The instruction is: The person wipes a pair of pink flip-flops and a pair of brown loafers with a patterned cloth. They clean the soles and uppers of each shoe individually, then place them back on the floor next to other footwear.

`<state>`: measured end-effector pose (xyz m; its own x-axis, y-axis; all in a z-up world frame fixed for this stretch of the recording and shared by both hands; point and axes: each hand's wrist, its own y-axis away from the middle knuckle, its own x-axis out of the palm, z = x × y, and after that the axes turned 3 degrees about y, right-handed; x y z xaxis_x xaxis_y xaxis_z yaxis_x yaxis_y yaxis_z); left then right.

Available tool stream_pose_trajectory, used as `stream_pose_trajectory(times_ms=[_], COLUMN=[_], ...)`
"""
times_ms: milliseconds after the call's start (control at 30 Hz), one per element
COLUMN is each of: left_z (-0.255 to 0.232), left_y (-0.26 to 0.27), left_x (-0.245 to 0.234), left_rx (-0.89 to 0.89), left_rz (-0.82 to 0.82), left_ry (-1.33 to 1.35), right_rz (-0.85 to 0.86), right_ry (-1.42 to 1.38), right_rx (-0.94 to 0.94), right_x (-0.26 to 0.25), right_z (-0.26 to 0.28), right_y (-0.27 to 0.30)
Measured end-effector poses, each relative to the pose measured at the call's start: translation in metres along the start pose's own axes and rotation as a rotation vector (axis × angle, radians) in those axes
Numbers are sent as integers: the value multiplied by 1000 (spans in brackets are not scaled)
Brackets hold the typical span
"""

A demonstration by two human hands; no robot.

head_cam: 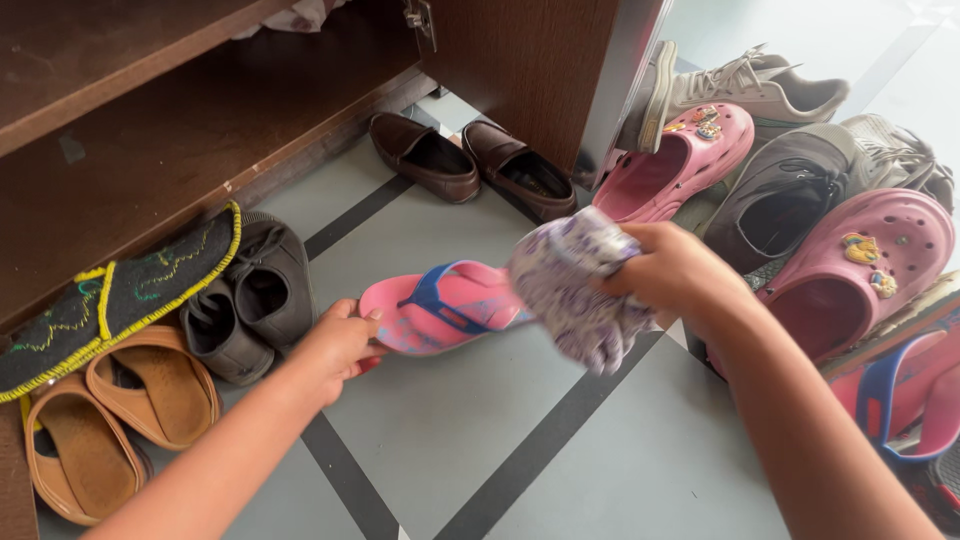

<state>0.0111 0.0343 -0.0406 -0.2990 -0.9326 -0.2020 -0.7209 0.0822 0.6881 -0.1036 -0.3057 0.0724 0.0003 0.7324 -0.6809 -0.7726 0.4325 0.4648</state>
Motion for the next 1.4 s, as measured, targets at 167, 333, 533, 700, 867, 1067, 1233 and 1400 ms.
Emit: stream_pose_trajectory(times_ms=[167,333,533,700,867,1067,1233,1400], left_z=[27,30,14,11,27,37,40,46], left_y=[-26,-30,-13,-8,-13,-15,-17,-19], left_x=[-23,-15,14,22,28,26,15,13], left_rx=[95,524,576,537,569,632,689,795], left_rz=[-40,-400,-275,-283,-316,-313,-257,-309], left_ry=[-214,-913,-1182,-1261,-1348,-1361,-1350,-1319], right_rz=[-52,-158,-271,-211,-190,-173,-302,-380], right_ry=[173,475,467,369,302,352,354,282], right_rx=[-291,-628,-754,-723,-665,-816,-793,-627], right_x=[29,124,152,153,127,116,121,89], right_z=[-10,-16,-26,-22,-9,25,9,-8], right_y=[1,22,21,36,22,23,14,-11])
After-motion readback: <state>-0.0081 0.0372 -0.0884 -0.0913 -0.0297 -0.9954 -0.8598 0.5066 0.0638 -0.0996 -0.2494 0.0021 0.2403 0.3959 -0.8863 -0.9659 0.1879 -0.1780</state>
